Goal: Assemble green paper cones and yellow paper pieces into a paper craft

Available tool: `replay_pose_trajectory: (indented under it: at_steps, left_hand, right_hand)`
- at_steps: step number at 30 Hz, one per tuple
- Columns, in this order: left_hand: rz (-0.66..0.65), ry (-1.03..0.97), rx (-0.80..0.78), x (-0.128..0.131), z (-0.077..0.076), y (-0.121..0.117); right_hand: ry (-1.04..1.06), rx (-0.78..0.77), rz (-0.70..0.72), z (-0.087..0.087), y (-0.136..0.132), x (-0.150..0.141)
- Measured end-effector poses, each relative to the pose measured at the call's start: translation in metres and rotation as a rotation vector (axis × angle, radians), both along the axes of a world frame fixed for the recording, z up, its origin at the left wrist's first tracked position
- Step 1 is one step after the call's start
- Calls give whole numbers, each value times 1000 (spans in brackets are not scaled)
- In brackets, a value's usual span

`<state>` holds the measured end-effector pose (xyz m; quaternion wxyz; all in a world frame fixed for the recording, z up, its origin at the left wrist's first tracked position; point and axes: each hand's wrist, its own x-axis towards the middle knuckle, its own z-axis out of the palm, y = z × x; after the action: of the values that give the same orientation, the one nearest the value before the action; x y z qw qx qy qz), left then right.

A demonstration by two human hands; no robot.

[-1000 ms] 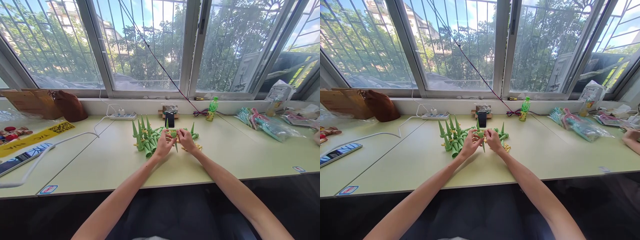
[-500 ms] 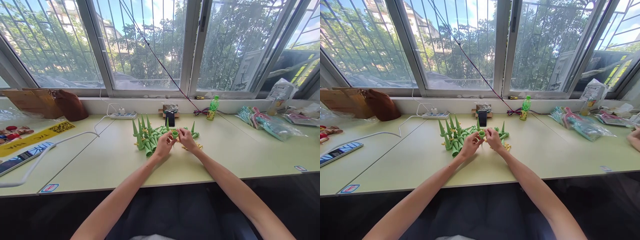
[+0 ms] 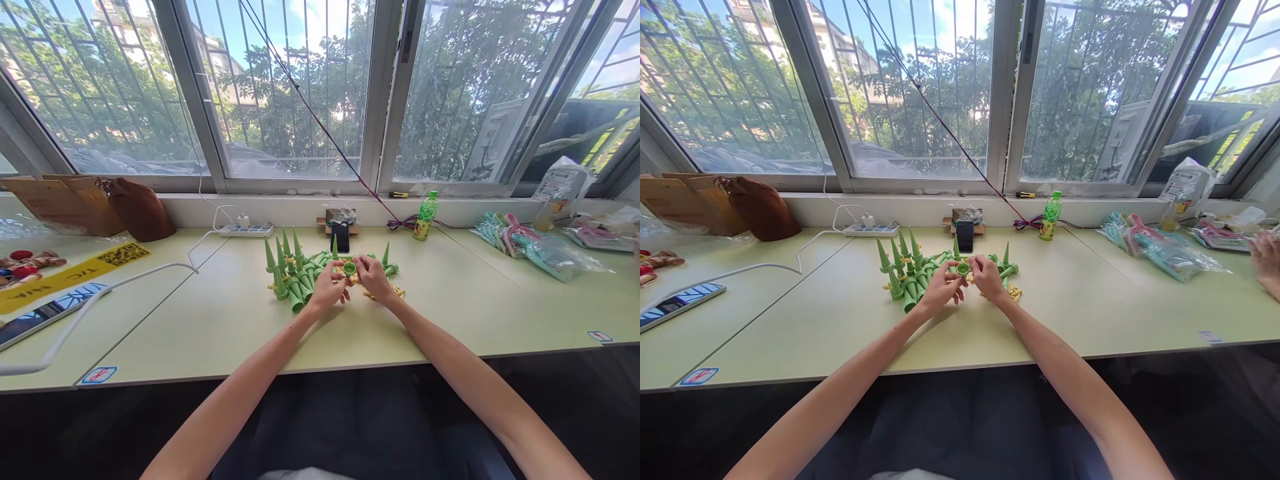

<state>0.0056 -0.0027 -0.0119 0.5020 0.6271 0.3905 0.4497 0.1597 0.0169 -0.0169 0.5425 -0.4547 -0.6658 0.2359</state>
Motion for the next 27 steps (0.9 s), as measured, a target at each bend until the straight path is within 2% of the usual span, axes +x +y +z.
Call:
replay_pose_trajectory:
  at_steps: [4,8,27]
  left_hand:
    - [-17,-138,-143,0,5,1]
    - [-24,-165,-212,0,7,1]
    - [-31,-150,-201,-2,10,-2]
  right_hand:
    - [-12,19,2,1,-1,0]
    - [-27,28,53,2,-2,-1]
    - [-59,30,56,0,-2,0]
